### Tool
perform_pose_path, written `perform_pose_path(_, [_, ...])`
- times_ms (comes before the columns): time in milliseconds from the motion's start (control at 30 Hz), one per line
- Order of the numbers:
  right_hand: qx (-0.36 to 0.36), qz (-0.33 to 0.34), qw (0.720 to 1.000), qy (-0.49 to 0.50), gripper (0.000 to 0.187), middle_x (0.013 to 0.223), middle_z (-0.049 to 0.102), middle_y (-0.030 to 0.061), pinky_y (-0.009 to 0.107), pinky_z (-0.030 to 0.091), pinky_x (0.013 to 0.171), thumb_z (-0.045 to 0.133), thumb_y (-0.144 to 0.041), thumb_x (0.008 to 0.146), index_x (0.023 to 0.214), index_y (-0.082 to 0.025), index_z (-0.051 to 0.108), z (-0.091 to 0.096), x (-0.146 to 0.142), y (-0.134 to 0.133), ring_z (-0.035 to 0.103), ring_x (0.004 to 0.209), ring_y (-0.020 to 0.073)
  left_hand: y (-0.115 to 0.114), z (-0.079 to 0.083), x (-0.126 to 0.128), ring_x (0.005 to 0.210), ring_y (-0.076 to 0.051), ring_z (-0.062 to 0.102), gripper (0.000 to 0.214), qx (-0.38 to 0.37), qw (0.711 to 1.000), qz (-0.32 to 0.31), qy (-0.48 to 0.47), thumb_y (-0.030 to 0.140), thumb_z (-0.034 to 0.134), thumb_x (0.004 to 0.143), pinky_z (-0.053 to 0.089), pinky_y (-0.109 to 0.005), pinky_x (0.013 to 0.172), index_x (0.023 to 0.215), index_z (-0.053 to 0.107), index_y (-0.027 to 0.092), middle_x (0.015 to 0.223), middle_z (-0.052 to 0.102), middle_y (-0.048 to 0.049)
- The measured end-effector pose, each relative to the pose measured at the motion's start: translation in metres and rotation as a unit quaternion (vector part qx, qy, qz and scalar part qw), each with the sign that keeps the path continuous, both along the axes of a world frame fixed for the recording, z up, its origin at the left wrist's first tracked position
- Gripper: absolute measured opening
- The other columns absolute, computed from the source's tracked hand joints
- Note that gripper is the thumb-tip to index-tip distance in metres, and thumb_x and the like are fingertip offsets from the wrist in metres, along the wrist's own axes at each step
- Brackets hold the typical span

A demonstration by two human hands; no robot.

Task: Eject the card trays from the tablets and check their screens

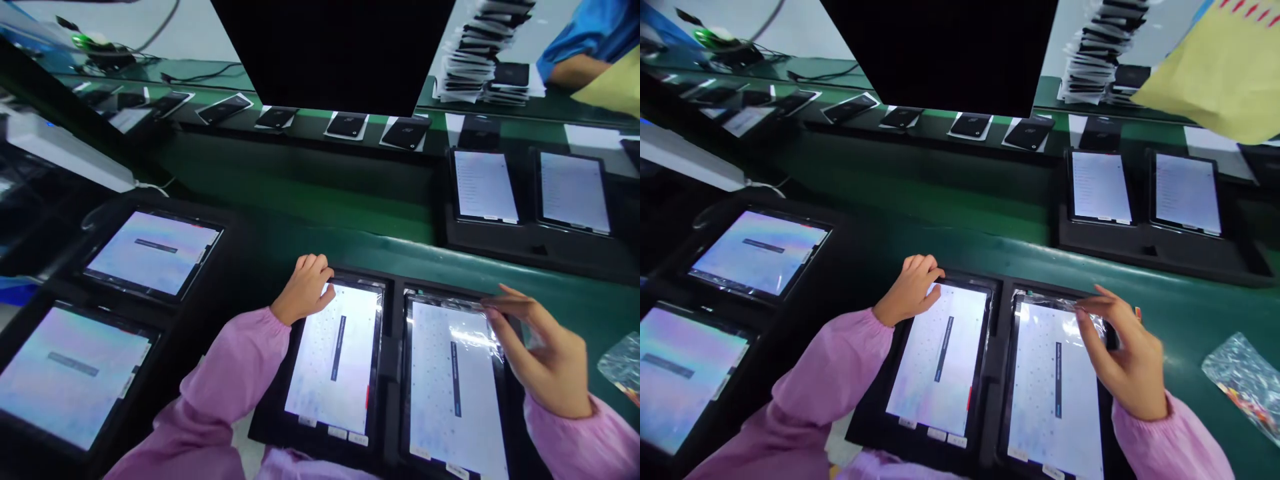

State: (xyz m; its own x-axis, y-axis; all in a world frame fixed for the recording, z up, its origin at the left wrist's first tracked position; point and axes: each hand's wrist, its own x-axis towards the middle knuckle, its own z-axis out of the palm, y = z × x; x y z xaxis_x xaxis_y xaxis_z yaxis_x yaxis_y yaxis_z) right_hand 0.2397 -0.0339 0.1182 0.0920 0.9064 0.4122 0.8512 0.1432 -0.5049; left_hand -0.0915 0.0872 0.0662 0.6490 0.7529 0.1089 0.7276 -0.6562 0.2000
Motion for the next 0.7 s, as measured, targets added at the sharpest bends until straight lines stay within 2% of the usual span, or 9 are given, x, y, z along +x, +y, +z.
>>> perform_pose_path(67, [-0.003, 0.046, 0.999, 0.021, 0.002, 0.082, 0.071, 0.0018, 0.031, 0.053, 0.073, 0.066, -0.025, 0.084, 0.085, -0.023, 0.066, 0.03, -0.019, 0.013, 0.069, 0.078, 0.0191, 0.0, 0.018, -0.005, 0.088, -0.022, 0.05, 0.016, -0.025, 0.999, -0.015, -0.032, 0.014, 0.044, 0.08, 0.042, -0.041, 0.088, 0.083, 0.06, 0.016, 0.09, 0.053, -0.0066])
perform_pose_path(133, [0.008, 0.096, 0.994, 0.052, 0.005, 0.08, 0.072, -0.0019, 0.023, 0.05, 0.059, 0.069, -0.022, 0.082, 0.085, -0.025, 0.069, 0.058, -0.04, 0.021, 0.066, 0.065, 0.0131, -0.004, 0.047, -0.016, 0.088, -0.018, 0.053, 0.016, -0.097, 0.989, -0.047, -0.104, 0.011, 0.041, 0.081, 0.045, -0.035, 0.084, 0.084, 0.055, 0.017, 0.099, 0.056, -0.0063])
perform_pose_path(233, [0.013, 0.174, 0.981, 0.08, 0.009, 0.08, 0.073, -0.0054, 0.018, 0.052, 0.057, 0.065, -0.021, 0.085, 0.087, -0.028, 0.069, 0.092, -0.068, 0.022, 0.067, 0.066, 0.0099, -0.017, 0.098, -0.033, 0.075, -0.014, 0.058, 0.016, -0.227, 0.936, -0.159, -0.218, 0.014, 0.036, 0.085, 0.047, -0.027, 0.067, 0.089, 0.051, 0.019, 0.099, 0.063, -0.0062])
perform_pose_path(333, [-0.005, 0.234, 0.969, 0.077, 0.011, 0.083, 0.073, -0.0064, 0.015, 0.056, 0.063, 0.062, -0.021, 0.087, 0.09, -0.029, 0.068, 0.111, -0.087, 0.014, 0.069, 0.071, 0.0097, -0.031, 0.133, -0.04, 0.065, -0.014, 0.059, 0.019, -0.266, 0.894, -0.268, -0.242, 0.018, 0.036, 0.086, 0.045, -0.025, 0.058, 0.095, 0.053, 0.018, 0.084, 0.066, -0.0049])
perform_pose_path(433, [-0.02, 0.235, 0.969, 0.069, 0.009, 0.083, 0.073, -0.0069, 0.016, 0.058, 0.064, 0.063, -0.023, 0.087, 0.091, -0.03, 0.067, 0.118, -0.099, 0.001, 0.07, 0.072, 0.0108, -0.037, 0.144, -0.037, 0.063, -0.014, 0.059, 0.026, -0.255, 0.89, -0.299, -0.23, 0.015, 0.035, 0.083, 0.044, -0.025, 0.058, 0.097, 0.057, 0.016, 0.083, 0.067, -0.006])
perform_pose_path(567, [-0.025, 0.222, 0.974, 0.04, 0.005, 0.081, 0.073, -0.007, 0.013, 0.056, 0.06, 0.063, -0.025, 0.086, 0.089, -0.029, 0.064, 0.119, -0.112, -0.012, 0.069, 0.067, 0.0088, -0.037, 0.143, -0.031, 0.06, -0.013, 0.055, 0.031, -0.241, 0.895, -0.304, -0.222, 0.014, 0.034, 0.08, 0.043, -0.024, 0.058, 0.097, 0.06, 0.014, 0.081, 0.067, -0.0058])
perform_pose_path(700, [-0.023, 0.19, 0.981, -0.014, 0.007, 0.077, 0.072, -0.0072, 0.011, 0.051, 0.052, 0.056, -0.029, 0.091, 0.091, -0.028, 0.062, 0.118, -0.127, -0.013, 0.065, 0.059, 0.006, -0.036, 0.144, -0.03, 0.057, -0.013, 0.052, 0.029, -0.234, 0.896, -0.314, -0.21, 0.015, 0.036, 0.078, 0.04, -0.024, 0.056, 0.093, 0.06, 0.014, 0.076, 0.065, -0.0041])
